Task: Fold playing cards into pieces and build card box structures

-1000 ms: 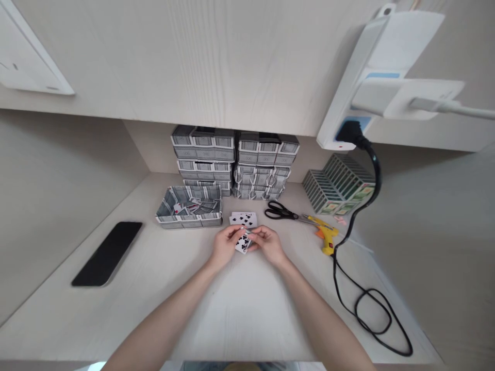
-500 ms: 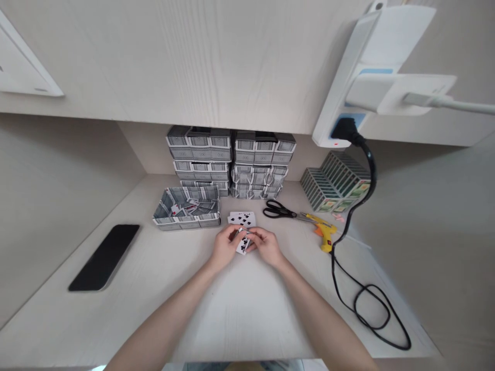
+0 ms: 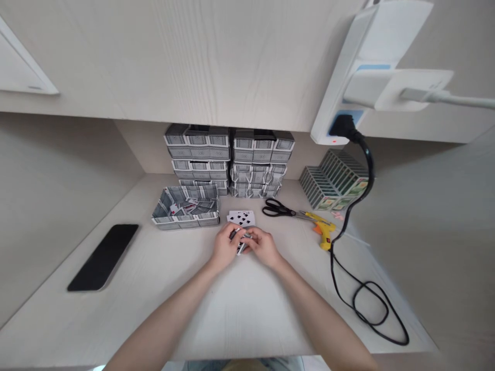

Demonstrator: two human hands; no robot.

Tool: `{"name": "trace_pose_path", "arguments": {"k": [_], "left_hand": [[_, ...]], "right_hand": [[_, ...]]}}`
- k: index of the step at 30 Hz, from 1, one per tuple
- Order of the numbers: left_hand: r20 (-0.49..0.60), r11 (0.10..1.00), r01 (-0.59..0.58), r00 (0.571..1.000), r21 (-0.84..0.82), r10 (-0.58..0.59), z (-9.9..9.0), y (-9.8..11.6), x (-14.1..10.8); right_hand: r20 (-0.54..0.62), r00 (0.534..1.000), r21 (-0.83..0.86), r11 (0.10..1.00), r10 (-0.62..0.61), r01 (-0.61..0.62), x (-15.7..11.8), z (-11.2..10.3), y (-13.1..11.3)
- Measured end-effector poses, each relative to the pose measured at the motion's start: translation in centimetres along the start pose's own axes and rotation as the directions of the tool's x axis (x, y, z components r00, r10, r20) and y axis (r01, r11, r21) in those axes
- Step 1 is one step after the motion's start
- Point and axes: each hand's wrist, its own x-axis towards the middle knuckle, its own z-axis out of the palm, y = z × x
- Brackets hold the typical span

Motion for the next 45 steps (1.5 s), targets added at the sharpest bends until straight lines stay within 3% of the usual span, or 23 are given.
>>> {"name": "trace_pose_path", "arguments": {"k": [5, 9, 15, 22, 28, 35, 45], "left_hand": [[0.0, 1.0, 0.0, 1.0, -0.003, 0.0, -0.1, 0.1, 0.0], [-0.004, 0.999, 0.019, 1.0, -0.051, -0.019, 0.0, 0.1, -0.2], [0.025, 0.968, 0.127, 0.992, -0.215, -0.125, 0.3, 0.1, -0.5], [-0.003, 0.962, 0.167, 0.985, -0.216, -0.172, 0.5, 0.3, -0.4], [-0.018, 0.948, 0.193, 0.979, -0.251, -0.204, 0.1, 0.3, 0.3], [-0.039, 0.931, 0.189, 0.977, -0.312, -0.211, 0.1, -0.2, 0.5], [0.005, 0.845, 0.342, 0.928, -0.412, -0.373, -0.1, -1.0, 1.1]], "right_hand": [[-0.082, 0.994, -0.086, 0.994, -0.072, 0.065, -0.2, 0.3, 0.1], [-0.088, 0.993, -0.06, 0.996, -0.073, 0.068, -0.3, 0.1, -0.2], [0.017, 0.999, 0.035, 0.999, 0.039, -0.04, -0.6, 0.2, -1.3], [0.097, 0.991, 0.189, 0.976, 0.091, -0.108, -0.6, 0.4, -1.5], [0.017, 0.993, 0.29, 0.95, 0.118, -0.118, 0.1, 0.8, -0.9], [-0.119, 0.989, 0.366, 0.93, 0.083, -0.034, 0.6, -0.3, -0.8], [-0.067, 0.992, 0.347, 0.935, 0.103, -0.074, 0.6, -0.6, -1.3]]}}
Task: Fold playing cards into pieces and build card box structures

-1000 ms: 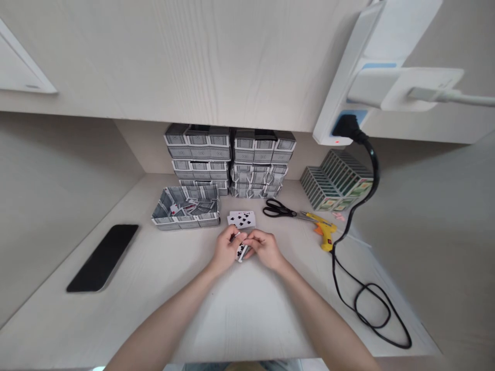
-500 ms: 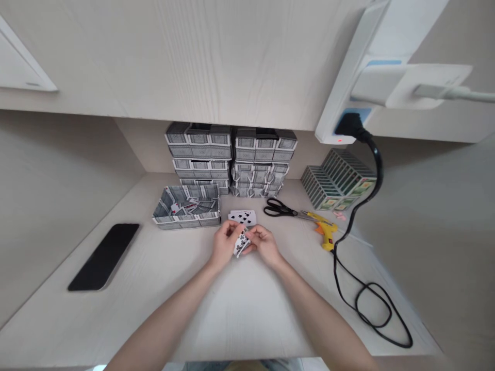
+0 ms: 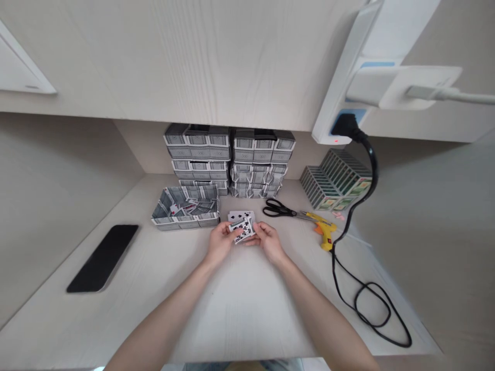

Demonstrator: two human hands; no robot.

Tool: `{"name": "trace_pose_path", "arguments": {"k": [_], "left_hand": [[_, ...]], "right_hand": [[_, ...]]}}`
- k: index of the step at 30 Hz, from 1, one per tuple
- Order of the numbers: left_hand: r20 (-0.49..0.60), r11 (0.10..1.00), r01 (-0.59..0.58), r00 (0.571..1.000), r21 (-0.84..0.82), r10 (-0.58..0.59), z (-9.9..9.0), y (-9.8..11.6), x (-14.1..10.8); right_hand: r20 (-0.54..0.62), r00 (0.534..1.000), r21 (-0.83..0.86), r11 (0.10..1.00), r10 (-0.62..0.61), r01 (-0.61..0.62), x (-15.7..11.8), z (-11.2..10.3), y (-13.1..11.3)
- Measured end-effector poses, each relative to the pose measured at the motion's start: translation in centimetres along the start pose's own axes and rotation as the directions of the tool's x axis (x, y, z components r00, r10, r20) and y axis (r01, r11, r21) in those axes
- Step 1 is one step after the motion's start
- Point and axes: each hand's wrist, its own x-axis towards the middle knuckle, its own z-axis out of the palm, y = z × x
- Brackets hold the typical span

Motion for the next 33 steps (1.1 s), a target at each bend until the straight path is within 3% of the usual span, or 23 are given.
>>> {"name": "trace_pose_path", "arguments": {"k": [6, 12, 16, 22, 33], "left_hand": [[0.019, 1.0, 0.016, 1.0, 0.004, -0.017, -0.1, -0.1, 0.2], [-0.002, 0.981, -0.097, 0.995, 0.169, 0.099, -0.2, -0.3, 0.0], [-0.009, 0.967, -0.126, 0.991, 0.221, 0.131, -0.2, -0.6, 0.0], [-0.016, 0.987, -0.092, 0.995, 0.13, 0.095, -0.2, -0.2, 0.1], [0.077, 0.998, 0.025, 0.997, -0.053, -0.021, 0.0, 0.1, 0.0]], "right_hand": [[-0.009, 1.0, -0.056, 0.998, 0.009, -0.009, 0.0, 0.1, -0.1], [-0.126, 0.988, -0.232, 0.971, -0.086, 0.055, -0.1, 0.2, 0.4], [-0.09, 0.993, -0.245, 0.968, -0.075, 0.051, 0.0, -0.2, 0.4], [0.014, 1.0, -0.172, 0.985, 0.004, -0.001, 0.2, -0.7, -0.1], [-0.022, 1.0, -0.239, 0.971, 0.015, -0.02, 0.3, -0.9, -0.2]]}}
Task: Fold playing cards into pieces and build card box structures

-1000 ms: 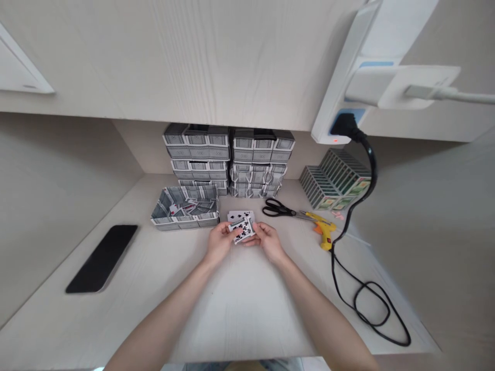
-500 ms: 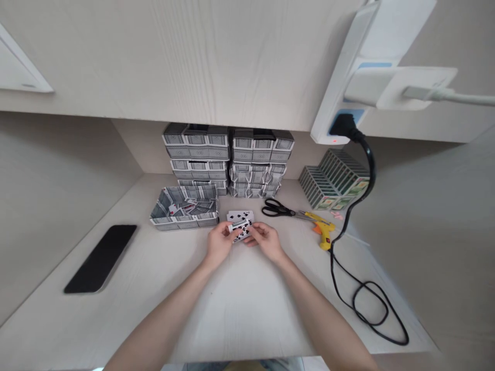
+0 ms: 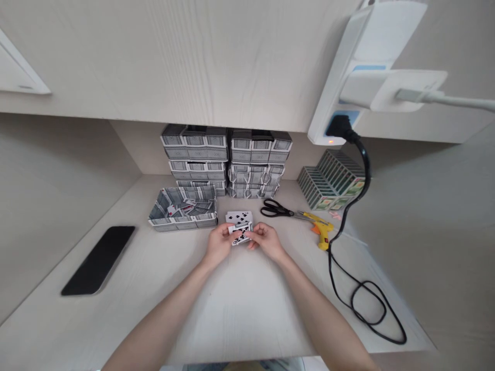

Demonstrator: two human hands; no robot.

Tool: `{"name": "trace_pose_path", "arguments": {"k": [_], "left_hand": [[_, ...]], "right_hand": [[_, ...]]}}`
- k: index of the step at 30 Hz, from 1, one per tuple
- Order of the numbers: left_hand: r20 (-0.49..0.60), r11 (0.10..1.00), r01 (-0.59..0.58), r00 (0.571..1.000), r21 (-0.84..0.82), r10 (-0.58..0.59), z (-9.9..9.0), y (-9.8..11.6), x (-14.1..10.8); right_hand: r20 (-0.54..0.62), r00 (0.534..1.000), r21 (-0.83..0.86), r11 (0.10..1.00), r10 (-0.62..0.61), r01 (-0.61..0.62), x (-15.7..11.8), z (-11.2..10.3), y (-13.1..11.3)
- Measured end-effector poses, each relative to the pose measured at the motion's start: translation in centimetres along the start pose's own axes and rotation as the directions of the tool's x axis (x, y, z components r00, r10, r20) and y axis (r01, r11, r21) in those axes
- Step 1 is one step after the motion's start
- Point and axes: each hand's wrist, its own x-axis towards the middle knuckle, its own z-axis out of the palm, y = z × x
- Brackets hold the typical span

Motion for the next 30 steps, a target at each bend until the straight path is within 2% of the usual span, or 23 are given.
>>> {"name": "trace_pose_path", "arguments": {"k": [5, 11, 18, 24, 30], "left_hand": [[0.051, 1.0, -0.002, 0.999, -0.026, 0.003, -0.04, -0.04, -0.02], [0.051, 0.997, 0.039, 0.998, -0.059, -0.036, -0.09, 0.4, -0.1], [0.031, 0.996, 0.056, 0.998, -0.063, -0.054, 0.16, 0.2, -0.21], [0.047, 0.996, 0.055, 0.998, -0.068, -0.052, 0.32, 0.66, -0.3], [0.036, 0.999, 0.043, 0.998, 0.004, -0.043, -0.13, 0.46, -0.16]], "right_hand": [[-0.009, 1.0, -0.024, 0.999, -0.027, 0.026, -0.25, 0.16, -0.29], [0.049, 0.996, -0.075, 0.994, -0.074, 0.078, -0.38, 0.05, -0.67], [-0.01, 0.99, -0.191, 0.972, -0.143, 0.139, -0.02, -0.28, 0.08], [-0.033, 0.993, -0.126, 0.986, -0.117, 0.112, -0.12, 0.28, 0.21], [0.022, 0.996, -0.039, 0.995, -0.088, 0.089, -0.34, 0.21, -0.3]]}}
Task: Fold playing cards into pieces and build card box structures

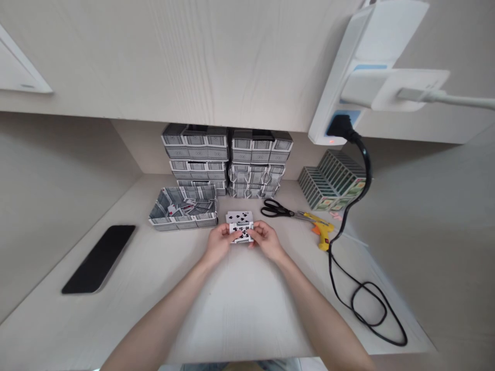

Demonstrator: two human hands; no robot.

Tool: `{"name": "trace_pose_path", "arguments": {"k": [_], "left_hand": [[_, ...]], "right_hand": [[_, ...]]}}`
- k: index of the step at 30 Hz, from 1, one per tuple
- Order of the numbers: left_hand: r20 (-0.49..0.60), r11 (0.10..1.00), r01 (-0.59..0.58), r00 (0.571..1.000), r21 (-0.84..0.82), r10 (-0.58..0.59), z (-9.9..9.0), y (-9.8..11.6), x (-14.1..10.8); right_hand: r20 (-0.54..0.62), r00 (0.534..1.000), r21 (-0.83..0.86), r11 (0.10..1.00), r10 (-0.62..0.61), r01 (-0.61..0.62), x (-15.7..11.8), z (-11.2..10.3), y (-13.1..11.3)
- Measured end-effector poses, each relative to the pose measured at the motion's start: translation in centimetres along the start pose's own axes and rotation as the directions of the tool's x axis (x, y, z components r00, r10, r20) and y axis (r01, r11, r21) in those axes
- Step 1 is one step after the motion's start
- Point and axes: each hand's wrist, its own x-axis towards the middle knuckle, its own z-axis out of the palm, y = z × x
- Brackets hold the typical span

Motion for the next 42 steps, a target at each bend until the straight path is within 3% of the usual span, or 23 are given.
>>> {"name": "trace_pose_path", "arguments": {"k": [4, 11, 17, 21, 24, 29, 35, 42], "left_hand": [[0.018, 1.0, 0.003, 1.0, 0.005, -0.003, -0.3, -0.1, 0.1], [0.053, 1.0, -0.004, 0.999, 0.009, 0.003, -0.4, 0.1, 0.1], [0.055, 1.0, 0.021, 0.998, 0.012, -0.021, -0.7, 0.3, 0.2], [0.046, 1.0, 0.024, 0.999, 0.017, -0.025, -0.7, 0.3, 0.3], [0.032, 0.996, 0.053, 0.998, -0.072, -0.051, -0.5, 0.8, 0.0], [0.176, 0.959, 0.079, 0.984, -0.272, -0.031, -0.5, 1.6, -0.4], [0.233, 0.978, 0.097, 0.971, -0.183, -0.053, -0.7, 1.3, -0.3], [0.16, 0.99, 0.093, 0.984, -0.11, -0.075, -1.0, 1.2, 0.1]], "right_hand": [[0.06, 0.998, 0.023, 1.0, -0.015, 0.013, -0.1, -0.2, 0.0], [-0.022, 0.996, -0.11, 0.991, -0.084, 0.081, 0.1, -0.5, -0.1], [0.157, 0.984, 0.002, 0.996, 0.089, -0.09, -0.2, -0.6, -0.6], [0.162, 0.976, 0.042, 0.987, 0.147, -0.156, -0.1, -0.5, -0.5], [0.121, 0.982, 0.11, 0.981, 0.148, -0.161, 0.0, -0.5, -0.5], [0.089, 0.986, 0.263, 0.951, 0.14, -0.159, -0.2, -0.3, -0.9], [0.115, 0.987, 0.236, 0.962, 0.115, -0.14, -0.4, -0.2, -0.8], [0.16, 0.981, 0.117, 0.985, 0.108, -0.127, -0.5, 0.4, -0.1]]}}
